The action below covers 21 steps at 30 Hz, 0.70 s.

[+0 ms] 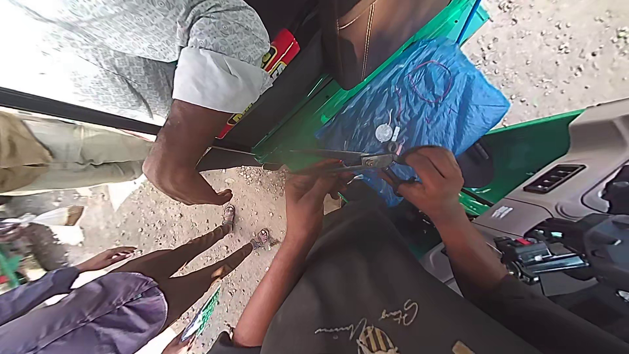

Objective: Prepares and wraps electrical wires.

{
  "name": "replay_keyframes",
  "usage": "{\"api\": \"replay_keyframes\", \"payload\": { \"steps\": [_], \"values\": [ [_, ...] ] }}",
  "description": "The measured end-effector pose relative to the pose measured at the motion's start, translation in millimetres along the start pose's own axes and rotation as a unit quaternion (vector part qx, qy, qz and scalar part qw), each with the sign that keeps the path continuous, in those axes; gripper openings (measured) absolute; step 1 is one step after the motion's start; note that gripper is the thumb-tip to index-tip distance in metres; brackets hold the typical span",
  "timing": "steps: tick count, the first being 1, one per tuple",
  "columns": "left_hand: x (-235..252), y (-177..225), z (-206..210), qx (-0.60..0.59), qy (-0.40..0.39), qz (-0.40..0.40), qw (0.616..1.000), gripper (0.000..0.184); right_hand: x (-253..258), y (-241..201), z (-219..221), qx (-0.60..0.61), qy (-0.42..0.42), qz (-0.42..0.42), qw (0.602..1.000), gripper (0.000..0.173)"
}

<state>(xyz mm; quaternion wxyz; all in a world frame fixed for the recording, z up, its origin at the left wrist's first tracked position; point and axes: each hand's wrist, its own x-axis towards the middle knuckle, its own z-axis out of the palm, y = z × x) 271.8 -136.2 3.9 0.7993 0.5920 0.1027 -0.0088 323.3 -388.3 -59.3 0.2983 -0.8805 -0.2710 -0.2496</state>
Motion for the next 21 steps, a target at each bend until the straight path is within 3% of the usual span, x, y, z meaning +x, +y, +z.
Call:
{"api": "replay_keyframes", "payload": {
  "steps": [14, 17, 21],
  "values": [
    [2.1, -0.2, -0.6, 0.011, 0.009, -0.009, 1.000, 0.020, -3.9, 2.3, 7.7, 0.009, -0.029, 0.034, 0.999, 0.014],
    [4.7, -0.7, -2.9, 0.020, 0.012, -0.026, 0.999, 0.025, -11.8, 6.3, 20.8, 0.092, 0.012, 0.125, 0.988, 0.024],
    [6.8, -2.9, -7.0, 0.013, 0.018, -0.045, 0.999, 0.028, -41.5, 33.5, 45.8, 0.168, 0.020, 0.351, 0.921, 0.032]
  ]
}}
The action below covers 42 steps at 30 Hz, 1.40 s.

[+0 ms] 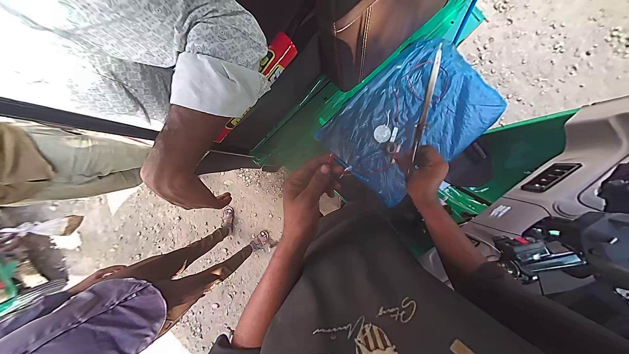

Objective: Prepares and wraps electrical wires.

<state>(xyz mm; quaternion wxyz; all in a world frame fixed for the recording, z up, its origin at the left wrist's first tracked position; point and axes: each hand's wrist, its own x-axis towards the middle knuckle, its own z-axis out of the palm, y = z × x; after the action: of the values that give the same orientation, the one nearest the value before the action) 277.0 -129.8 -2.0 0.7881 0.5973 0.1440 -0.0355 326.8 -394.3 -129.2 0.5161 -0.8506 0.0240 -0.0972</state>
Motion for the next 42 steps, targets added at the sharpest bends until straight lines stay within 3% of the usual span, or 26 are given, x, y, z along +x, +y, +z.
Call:
{"api": "replay_keyframes", "payload": {
  "steps": [3, 6, 12, 16, 18, 22, 24, 25, 28, 30, 31, 32, 33, 35, 38, 42],
  "values": [
    [0.3, 0.1, -2.9, 0.000, -0.003, -0.002, 1.000, 0.028, 11.1, 50.7, 5.1, -0.042, 0.032, 0.214, 0.975, 0.043],
    [1.0, 0.2, -5.4, 0.024, 0.006, 0.020, 0.999, 0.025, 21.0, 103.8, 3.2, -0.144, 0.044, 0.342, 0.928, 0.056],
    [0.8, -3.0, -4.4, 0.079, 0.009, 0.051, 0.996, 0.022, 34.5, 168.2, 2.5, -0.218, 0.048, 0.428, 0.876, 0.065],
    [4.9, -7.7, -1.6, 0.065, 0.009, 0.054, 0.996, 0.019, 47.6, 175.4, 7.5, -0.214, 0.026, 0.467, 0.857, 0.075],
    [5.6, -8.8, -1.2, 0.067, 0.013, 0.063, 0.996, 0.017, 47.1, 176.9, 11.5, -0.231, -0.019, 0.475, 0.849, 0.071],
    [7.7, -7.3, -1.9, 0.084, 0.019, 0.076, 0.993, 0.014, 53.6, 160.0, 2.9, -0.276, -0.149, 0.407, 0.858, 0.054],
    [7.3, -5.4, -3.4, 0.080, 0.013, 0.068, 0.994, 0.013, 58.0, 130.2, -2.6, -0.318, -0.219, 0.334, 0.860, 0.043],
    [7.1, -4.0, -3.7, 0.073, 0.010, 0.055, 0.996, 0.013, 58.7, 109.6, -3.2, -0.297, -0.240, 0.283, 0.880, 0.037],
    [3.0, 1.5, 1.5, 0.005, -0.009, -0.025, 1.000, 0.016, 43.0, 31.7, 5.8, -0.037, -0.322, 0.087, 0.942, 0.040],
    [-1.2, 5.5, 4.9, -0.059, -0.037, -0.035, 0.997, 0.012, 20.6, -33.0, 29.7, 0.170, -0.387, -0.010, 0.906, 0.056],
    [-2.1, 7.3, 6.6, -0.079, -0.058, -0.026, 0.995, 0.010, 8.1, -59.2, 40.6, 0.216, -0.408, -0.056, 0.886, 0.065],
    [-2.3, 10.0, 8.1, -0.087, -0.078, -0.011, 0.993, 0.011, -4.0, -77.5, 50.1, 0.230, -0.413, -0.096, 0.876, 0.064],
    [-3.3, 14.4, 8.2, -0.080, -0.089, 0.011, 0.993, 0.013, -15.5, -88.4, 59.2, 0.232, -0.406, -0.128, 0.875, 0.053],
    [-7.1, 25.6, 3.1, -0.038, -0.078, 0.078, 0.993, 0.014, -32.5, -96.0, 72.5, 0.248, -0.385, -0.149, 0.876, 0.023],
    [-7.1, 32.2, -8.2, 0.018, -0.014, 0.165, 0.986, 0.010, -37.5, -85.4, 67.3, 0.232, -0.381, -0.136, 0.885, 0.030],
    [-17.7, 16.4, -21.9, 0.062, 0.058, 0.114, 0.990, 0.009, -32.8, -82.2, 56.9, 0.139, -0.383, -0.136, 0.903, 0.034]
  ]
}}
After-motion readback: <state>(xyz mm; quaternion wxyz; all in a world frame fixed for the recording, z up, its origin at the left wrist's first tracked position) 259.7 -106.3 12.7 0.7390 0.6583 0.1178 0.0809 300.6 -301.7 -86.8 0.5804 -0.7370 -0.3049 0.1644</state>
